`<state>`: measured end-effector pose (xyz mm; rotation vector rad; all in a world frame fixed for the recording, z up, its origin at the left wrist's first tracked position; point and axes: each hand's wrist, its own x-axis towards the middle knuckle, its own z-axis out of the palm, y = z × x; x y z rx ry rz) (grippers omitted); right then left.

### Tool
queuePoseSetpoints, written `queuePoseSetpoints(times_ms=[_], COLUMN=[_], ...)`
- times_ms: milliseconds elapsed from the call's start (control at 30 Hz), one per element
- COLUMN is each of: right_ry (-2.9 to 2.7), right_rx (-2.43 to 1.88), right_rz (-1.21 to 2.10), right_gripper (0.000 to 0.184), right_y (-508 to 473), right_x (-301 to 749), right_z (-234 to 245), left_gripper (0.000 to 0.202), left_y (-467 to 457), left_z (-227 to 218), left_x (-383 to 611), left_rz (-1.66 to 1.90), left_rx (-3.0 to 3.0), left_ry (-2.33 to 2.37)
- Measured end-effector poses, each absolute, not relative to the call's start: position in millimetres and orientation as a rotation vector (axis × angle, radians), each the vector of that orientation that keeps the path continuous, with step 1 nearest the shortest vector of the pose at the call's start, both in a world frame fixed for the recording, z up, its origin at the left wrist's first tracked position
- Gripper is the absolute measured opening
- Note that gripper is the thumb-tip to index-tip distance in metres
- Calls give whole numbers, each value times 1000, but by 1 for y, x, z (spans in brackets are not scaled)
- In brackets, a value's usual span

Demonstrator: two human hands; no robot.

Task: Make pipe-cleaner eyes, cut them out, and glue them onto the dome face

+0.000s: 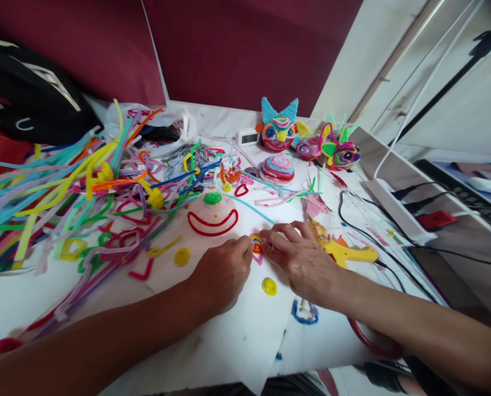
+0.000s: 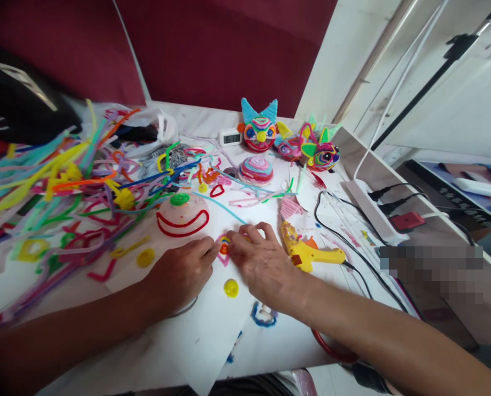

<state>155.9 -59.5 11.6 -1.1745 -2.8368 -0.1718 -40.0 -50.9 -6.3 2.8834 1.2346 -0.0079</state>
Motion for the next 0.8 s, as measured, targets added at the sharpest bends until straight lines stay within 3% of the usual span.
queuePoseSetpoints(times_ms=[233, 567, 800], right_ry=[-2800, -2736, -2728], right_rx=[-1111, -1178, -1202], right_rz=[-246, -148, -144], right_gripper=[27, 37, 42], right_y=[-61, -70, -69], right_x=[148, 160, 166], right_z=[9, 10, 15], left_gripper=[34, 14, 22], left_y=[-54, -53, -53], left_z=[-6, -11, -4], left_x=[-37, -47, -50], left_rz=[-33, 197, 247], left_rx=[2846, 2944, 2947], left_ry=[1289, 1169, 1132])
